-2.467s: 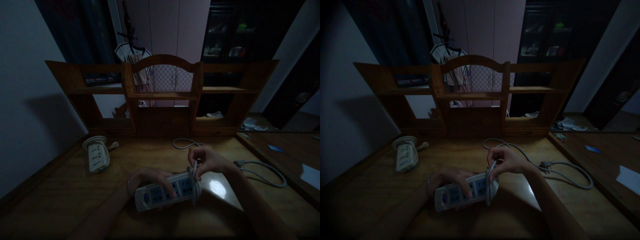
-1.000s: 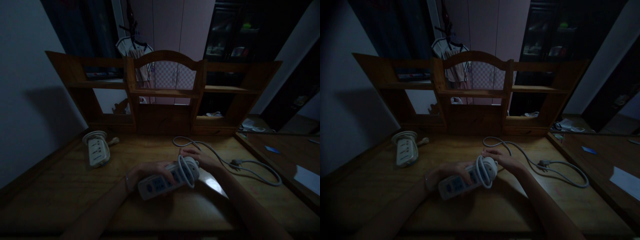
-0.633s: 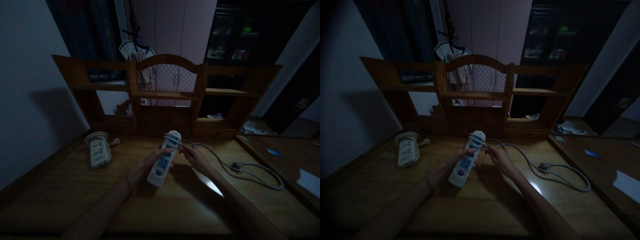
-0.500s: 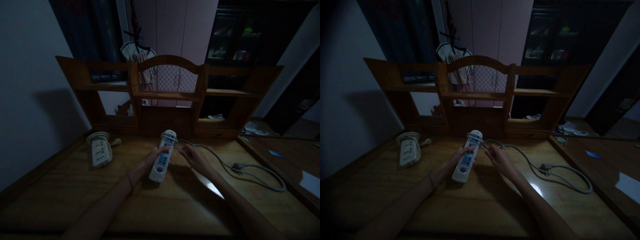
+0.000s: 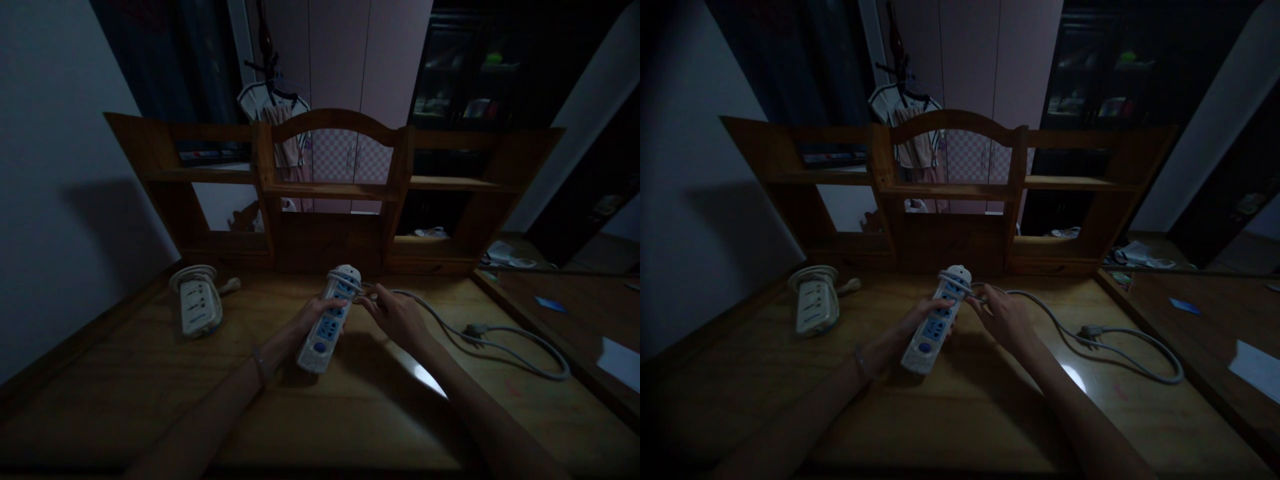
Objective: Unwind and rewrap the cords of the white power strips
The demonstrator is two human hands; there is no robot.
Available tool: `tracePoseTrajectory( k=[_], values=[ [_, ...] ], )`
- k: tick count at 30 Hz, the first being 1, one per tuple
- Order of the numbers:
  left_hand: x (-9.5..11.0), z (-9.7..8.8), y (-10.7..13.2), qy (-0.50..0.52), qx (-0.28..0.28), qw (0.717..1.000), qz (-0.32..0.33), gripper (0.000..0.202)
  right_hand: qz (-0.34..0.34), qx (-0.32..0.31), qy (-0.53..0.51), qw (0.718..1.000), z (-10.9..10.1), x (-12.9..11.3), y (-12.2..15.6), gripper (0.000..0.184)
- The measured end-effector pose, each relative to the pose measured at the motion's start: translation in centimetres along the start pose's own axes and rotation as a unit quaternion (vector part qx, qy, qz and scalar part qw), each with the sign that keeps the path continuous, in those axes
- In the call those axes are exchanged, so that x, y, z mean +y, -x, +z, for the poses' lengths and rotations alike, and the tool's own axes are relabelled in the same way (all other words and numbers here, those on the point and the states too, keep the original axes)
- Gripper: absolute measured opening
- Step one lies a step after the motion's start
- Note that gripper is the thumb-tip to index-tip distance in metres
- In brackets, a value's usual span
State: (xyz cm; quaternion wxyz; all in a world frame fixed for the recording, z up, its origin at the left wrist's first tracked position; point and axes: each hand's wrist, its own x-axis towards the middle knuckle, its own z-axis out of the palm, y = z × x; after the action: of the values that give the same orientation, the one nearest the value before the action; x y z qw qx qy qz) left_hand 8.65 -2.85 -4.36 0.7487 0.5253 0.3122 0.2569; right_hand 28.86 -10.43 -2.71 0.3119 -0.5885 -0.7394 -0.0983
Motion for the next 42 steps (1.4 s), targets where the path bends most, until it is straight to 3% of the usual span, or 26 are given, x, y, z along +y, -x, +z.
tracePoseTrajectory(
  k=[4, 9, 17, 22, 26, 34, 37, 42],
  values=[
    [-0.3, 1.0, 0.4, -0.031, -0.037, 0.999, 0.019, 0.041, -0.006, -0.012, 0.057, 0.998, -0.3, -0.6, -0.1, 0.033],
    [-0.7, 1.2, 0.3, -0.029, -0.038, 0.999, 0.020, 0.044, 0.009, -0.003, 0.089, 0.996, -0.3, -0.5, 0.0, 0.040],
    [-0.8, 0.9, 0.2, -0.036, -0.087, 0.995, 0.046, 0.039, 0.015, -0.003, -0.081, 0.997, -1.1, -0.7, -0.1, 0.038],
    [-1.0, 0.9, 0.2, -0.027, -0.095, 0.994, 0.047, 0.037, 0.032, -0.004, -0.127, 0.991, -1.2, -0.8, -0.1, 0.037],
    [-0.9, 0.7, 0.0, -0.028, -0.059, 0.998, 0.022, 0.044, 0.042, -0.018, -0.103, 0.994, -1.1, -0.6, -0.2, 0.034],
    [0.0, -2.3, -0.7, -0.023, 0.084, 0.996, 0.007, 0.052, -0.039, -0.041, -0.008, 0.998, -1.3, 0.7, -0.4, 0.019],
    [-0.4, -2.6, -1.2, -0.032, 0.103, 0.994, 0.008, 0.052, -0.060, -0.043, 0.050, 0.996, -1.1, 0.4, -0.3, 0.020],
    [-0.5, -1.8, -1.3, -0.048, 0.095, 0.994, 0.040, 0.056, -0.067, -0.018, 0.080, 0.994, -1.1, -0.3, -0.1, 0.017]
  ],
)
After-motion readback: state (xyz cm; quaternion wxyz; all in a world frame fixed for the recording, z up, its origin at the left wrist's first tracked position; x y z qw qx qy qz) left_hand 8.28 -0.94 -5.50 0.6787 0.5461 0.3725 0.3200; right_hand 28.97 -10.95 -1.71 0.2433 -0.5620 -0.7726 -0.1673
